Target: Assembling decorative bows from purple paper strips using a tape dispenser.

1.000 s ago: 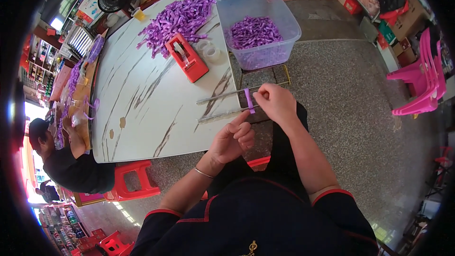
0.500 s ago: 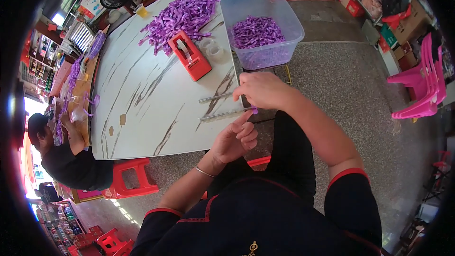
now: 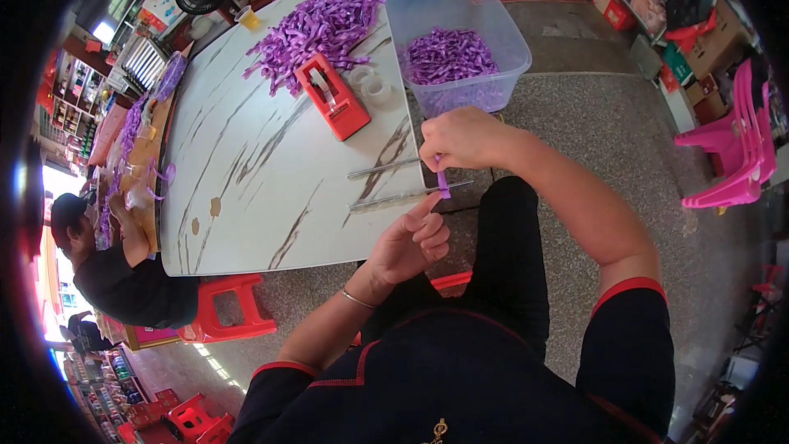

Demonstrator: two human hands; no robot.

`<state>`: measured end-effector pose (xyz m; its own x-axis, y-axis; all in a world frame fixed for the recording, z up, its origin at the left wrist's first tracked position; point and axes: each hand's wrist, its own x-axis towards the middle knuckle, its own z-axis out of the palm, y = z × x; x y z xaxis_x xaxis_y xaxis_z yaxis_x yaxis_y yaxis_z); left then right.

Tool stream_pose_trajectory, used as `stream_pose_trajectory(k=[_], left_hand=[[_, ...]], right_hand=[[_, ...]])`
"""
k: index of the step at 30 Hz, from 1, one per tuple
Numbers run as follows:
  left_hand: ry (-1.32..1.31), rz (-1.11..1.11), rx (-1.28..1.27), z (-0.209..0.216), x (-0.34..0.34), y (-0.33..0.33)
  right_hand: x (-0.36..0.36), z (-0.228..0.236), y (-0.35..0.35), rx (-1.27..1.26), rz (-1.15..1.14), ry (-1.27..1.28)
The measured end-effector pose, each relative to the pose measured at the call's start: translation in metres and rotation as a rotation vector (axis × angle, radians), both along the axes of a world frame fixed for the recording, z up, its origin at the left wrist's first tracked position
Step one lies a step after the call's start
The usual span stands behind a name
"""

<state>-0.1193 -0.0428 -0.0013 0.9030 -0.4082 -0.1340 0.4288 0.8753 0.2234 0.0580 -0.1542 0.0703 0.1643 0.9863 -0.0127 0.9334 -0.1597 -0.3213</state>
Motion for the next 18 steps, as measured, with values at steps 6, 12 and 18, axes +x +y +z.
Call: stream_pose_trajectory(k=[6, 12, 18], left_hand=[[-0.02, -0.006, 0.001, 0.0, 0.0, -0.001], [-0.028, -0.002, -0.011, -0.001, -0.001, 0.0], [-0.021, 0.004, -0.01, -0.003, -0.001, 0.001]], right_hand=[[0.004, -0.018, -0.019, 0.196, 0.01, 0.061], [-0.009, -0.052, -0.041, 0.426, -0.121, -0.08], [-0.031, -0.079, -0.049, 0.511, -0.608, 0.465]])
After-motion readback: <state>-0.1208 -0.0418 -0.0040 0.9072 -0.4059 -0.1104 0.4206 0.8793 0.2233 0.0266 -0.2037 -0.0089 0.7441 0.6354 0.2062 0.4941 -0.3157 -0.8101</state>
